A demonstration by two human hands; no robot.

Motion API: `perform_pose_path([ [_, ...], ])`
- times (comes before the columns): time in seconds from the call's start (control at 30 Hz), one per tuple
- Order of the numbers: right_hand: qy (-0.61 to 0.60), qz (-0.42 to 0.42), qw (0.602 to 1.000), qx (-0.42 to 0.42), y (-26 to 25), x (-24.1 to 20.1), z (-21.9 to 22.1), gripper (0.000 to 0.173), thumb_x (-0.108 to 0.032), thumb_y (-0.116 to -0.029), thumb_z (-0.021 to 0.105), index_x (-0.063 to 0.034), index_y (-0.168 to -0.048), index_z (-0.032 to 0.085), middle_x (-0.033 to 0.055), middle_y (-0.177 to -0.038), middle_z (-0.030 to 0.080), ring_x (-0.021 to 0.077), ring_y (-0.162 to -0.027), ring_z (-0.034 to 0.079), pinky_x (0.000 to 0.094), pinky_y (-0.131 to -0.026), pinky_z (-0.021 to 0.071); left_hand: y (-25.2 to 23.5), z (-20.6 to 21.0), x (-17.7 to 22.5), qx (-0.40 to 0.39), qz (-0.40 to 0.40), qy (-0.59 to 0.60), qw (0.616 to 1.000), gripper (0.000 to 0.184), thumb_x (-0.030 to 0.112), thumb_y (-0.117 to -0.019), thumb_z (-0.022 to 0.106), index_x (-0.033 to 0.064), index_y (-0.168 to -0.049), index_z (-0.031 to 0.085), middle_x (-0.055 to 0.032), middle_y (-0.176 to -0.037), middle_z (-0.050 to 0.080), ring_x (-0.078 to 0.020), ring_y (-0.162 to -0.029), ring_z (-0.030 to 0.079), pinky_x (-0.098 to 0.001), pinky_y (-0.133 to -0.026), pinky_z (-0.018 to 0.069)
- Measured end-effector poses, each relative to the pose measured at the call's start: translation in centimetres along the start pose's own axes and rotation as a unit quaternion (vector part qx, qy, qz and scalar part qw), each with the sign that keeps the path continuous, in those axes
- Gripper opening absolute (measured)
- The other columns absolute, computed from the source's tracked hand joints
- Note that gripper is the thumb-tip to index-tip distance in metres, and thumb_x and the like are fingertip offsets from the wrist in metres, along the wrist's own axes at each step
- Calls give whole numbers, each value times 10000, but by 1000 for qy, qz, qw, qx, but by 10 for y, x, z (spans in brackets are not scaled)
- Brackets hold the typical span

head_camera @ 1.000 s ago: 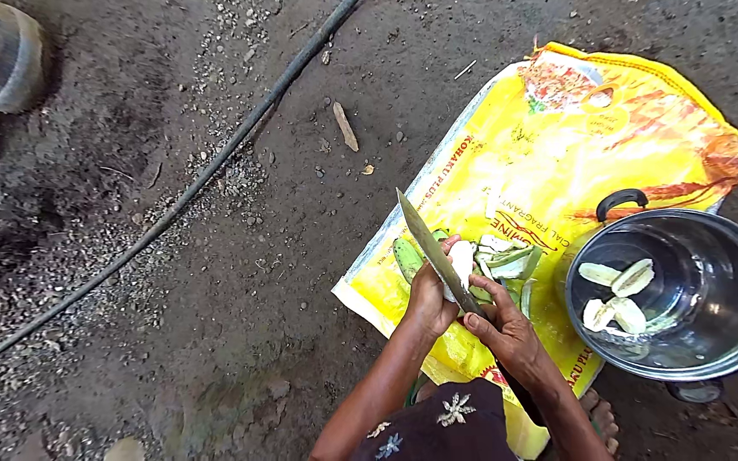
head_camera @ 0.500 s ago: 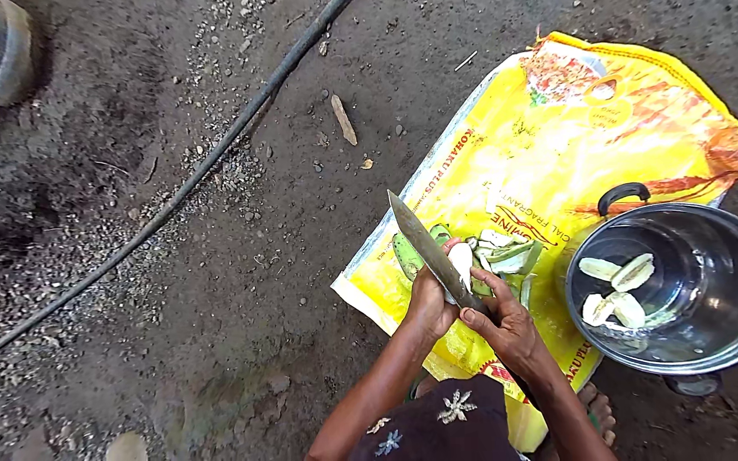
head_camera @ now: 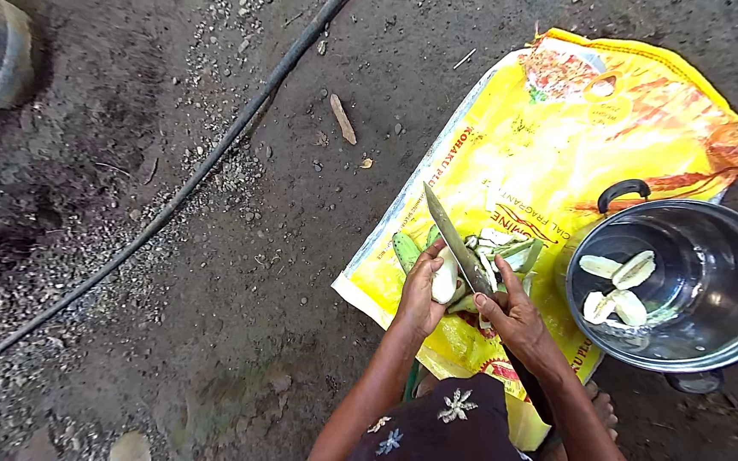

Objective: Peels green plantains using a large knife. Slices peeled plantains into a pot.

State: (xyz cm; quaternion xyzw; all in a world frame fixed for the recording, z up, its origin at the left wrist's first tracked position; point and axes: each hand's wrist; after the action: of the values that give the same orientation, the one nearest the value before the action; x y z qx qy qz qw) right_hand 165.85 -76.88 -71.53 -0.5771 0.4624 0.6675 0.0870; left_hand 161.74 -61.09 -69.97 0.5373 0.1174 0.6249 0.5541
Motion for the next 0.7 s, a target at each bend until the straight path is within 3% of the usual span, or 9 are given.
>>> perform_pose_path([
  [0.1, -67, -15, 997, -20, 1, 0, -2, 668, -286, -990, 579, -25, -1564, 361, -29, -851, 630, 6, -640, 556, 163, -579, 476, -1, 0, 3, 5, -3, 30, 1000, 375, 100, -1084, 268, 58, -1368, 510, -116, -1171, 608, -192, -962, 638, -336, -824, 548],
  [0.17, -130, -29, 991, -27, 1, -2, -4, 588, -219, -1005, 536, 15, -1527, 401, -47, -842, 627, 2, -607, 542, 152, -545, 467, -3, -1, 5, 1, -13, 60, 998, 416, 120, -1092, 236, 57, -1366, 543, -124, -1207, 619, -203, -958, 647, -332, -795, 549],
  [0.33, -218, -55, 974, -30, 2, -9, -14, 587, -194, -1033, 455, 16, -1563, 314, -65, -743, 576, 17, -532, 491, 166, -493, 440, -6, -6, 7, -46, -39, 94, 994, 453, 82, -1064, 220, 90, -1369, 555, -106, -1218, 618, -199, -935, 652, -331, -766, 562],
  [0.43, -228, -55, 971, -44, 3, -13, -19, 642, -236, -1026, 444, 8, -1583, 240, -76, -713, 547, 12, -518, 474, 162, -489, 427, -5, -2, 7, -69, -71, 139, 985, 410, 83, -1074, 240, 73, -1385, 506, -168, -1151, 641, -287, -981, 690, -394, -866, 588],
  [0.5, -224, -53, 972, -56, 3, -18, -22, 685, -270, -1024, 440, 4, -1594, 177, -76, -727, 547, 12, -516, 477, 158, -480, 427, -5, 1, 7, -87, -82, 148, 982, 387, 85, -1081, 255, 50, -1399, 474, -208, -1147, 654, -327, -1021, 702, -413, -904, 588],
  [0.6, -213, -95, 968, -95, -2, -33, -27, 697, -282, -1048, 426, -49, -1623, 108, -57, -793, 584, 12, -526, 483, 160, -486, 437, -2, 5, 11, -100, -86, 130, 983, 363, 95, -1083, 262, 22, -1366, 476, -201, -1098, 667, -290, -962, 715, -358, -853, 604],
  [0.7, -182, -119, 969, -118, -1, -58, -37, 556, -229, -1061, 418, -108, -1595, 323, -55, -812, 582, 6, -561, 472, 157, -525, 426, 0, 9, 13, -91, -98, 93, 987, 353, 139, -1076, 285, 24, -1320, 512, -179, -1008, 674, -248, -816, 718, -327, -718, 616],
])
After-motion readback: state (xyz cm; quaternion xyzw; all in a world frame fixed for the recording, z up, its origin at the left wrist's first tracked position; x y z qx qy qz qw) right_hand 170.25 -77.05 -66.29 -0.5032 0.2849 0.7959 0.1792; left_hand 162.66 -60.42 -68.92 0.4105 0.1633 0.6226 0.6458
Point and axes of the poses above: each hand's wrist, its own y-axis away from the middle knuckle, its own z-axis out of the palm, x = y × z
